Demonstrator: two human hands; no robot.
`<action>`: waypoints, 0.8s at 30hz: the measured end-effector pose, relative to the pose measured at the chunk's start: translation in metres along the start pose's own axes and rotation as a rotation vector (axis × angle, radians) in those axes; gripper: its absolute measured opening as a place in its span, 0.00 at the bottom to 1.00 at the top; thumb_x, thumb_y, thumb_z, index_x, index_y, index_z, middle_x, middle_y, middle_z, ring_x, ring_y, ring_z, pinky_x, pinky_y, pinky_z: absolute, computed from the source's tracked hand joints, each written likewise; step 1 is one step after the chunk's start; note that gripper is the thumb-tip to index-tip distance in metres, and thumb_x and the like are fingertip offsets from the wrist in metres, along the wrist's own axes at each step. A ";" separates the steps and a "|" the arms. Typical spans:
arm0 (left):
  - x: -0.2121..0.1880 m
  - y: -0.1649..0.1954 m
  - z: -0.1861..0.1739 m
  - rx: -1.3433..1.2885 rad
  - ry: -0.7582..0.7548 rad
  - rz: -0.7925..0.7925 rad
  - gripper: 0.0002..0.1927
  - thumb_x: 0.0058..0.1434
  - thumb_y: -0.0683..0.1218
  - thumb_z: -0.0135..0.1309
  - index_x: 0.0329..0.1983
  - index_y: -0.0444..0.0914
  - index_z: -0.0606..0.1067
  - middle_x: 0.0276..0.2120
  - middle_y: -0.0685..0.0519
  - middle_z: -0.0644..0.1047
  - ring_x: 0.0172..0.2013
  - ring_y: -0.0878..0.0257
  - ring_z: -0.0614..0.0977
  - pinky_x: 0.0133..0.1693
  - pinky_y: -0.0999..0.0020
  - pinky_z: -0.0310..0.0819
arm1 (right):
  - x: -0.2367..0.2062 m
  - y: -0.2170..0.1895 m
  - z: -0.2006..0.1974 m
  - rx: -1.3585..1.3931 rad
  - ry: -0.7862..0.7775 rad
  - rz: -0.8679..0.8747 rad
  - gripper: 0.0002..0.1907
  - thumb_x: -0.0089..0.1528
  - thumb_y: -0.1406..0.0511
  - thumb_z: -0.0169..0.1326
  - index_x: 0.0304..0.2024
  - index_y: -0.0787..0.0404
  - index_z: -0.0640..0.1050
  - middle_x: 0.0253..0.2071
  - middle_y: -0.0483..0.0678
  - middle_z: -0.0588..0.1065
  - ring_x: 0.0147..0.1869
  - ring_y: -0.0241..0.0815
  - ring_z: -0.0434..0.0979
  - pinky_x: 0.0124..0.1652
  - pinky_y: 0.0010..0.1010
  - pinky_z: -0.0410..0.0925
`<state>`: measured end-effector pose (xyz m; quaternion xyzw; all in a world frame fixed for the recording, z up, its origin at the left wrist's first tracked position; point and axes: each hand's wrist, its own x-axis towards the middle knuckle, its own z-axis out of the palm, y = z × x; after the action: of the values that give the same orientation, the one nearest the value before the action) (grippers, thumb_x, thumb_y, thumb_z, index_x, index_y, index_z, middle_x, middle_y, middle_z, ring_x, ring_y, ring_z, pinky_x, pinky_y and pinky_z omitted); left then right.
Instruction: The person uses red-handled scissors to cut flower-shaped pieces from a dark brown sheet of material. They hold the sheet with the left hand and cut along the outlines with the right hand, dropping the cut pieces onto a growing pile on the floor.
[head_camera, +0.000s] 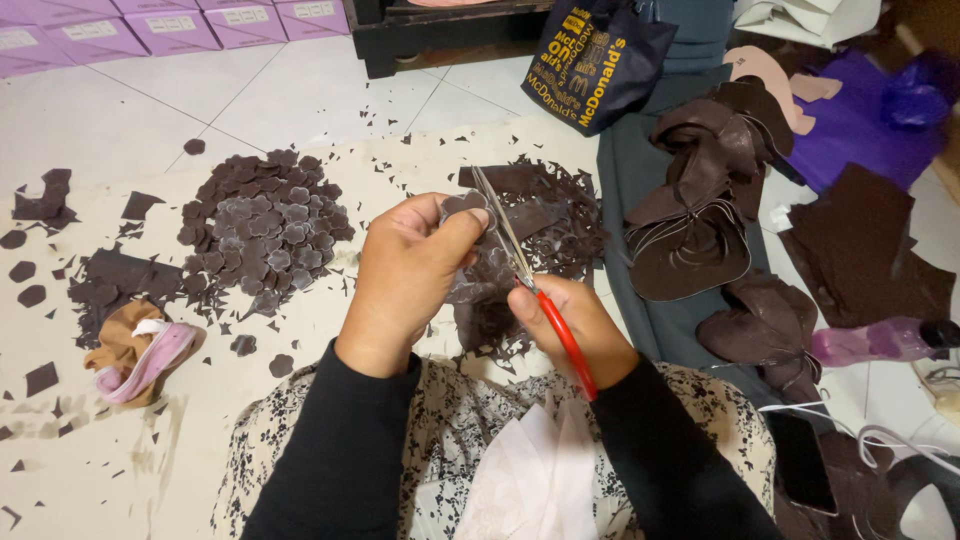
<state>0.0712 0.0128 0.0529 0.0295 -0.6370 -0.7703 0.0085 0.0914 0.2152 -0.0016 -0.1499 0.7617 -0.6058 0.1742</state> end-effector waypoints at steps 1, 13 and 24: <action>0.000 -0.001 0.000 -0.008 0.001 0.003 0.07 0.62 0.43 0.57 0.36 0.33 0.81 0.25 0.59 0.78 0.25 0.75 0.73 0.28 0.79 0.68 | 0.000 0.000 0.001 0.045 0.010 0.013 0.26 0.68 0.45 0.49 0.28 0.58 0.69 0.21 0.34 0.59 0.24 0.26 0.55 0.23 0.23 0.53; 0.004 -0.012 0.003 -0.124 -0.026 0.004 0.09 0.65 0.42 0.54 0.45 0.35 0.80 0.35 0.59 0.81 0.30 0.74 0.76 0.35 0.79 0.73 | 0.007 -0.024 0.004 -0.335 0.243 0.138 0.23 0.63 0.49 0.57 0.27 0.61 0.72 0.19 0.44 0.68 0.22 0.35 0.65 0.25 0.30 0.62; 0.007 -0.014 0.014 -0.197 -0.033 -0.020 0.06 0.65 0.43 0.56 0.44 0.37 0.77 0.36 0.58 0.80 0.34 0.73 0.78 0.37 0.76 0.75 | 0.034 0.045 0.003 -0.768 0.053 0.327 0.22 0.59 0.50 0.63 0.37 0.62 0.78 0.34 0.55 0.79 0.40 0.54 0.80 0.40 0.42 0.70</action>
<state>0.0633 0.0291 0.0416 0.0222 -0.5580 -0.8295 -0.0066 0.0620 0.2074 -0.0490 -0.0654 0.9502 -0.2460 0.1797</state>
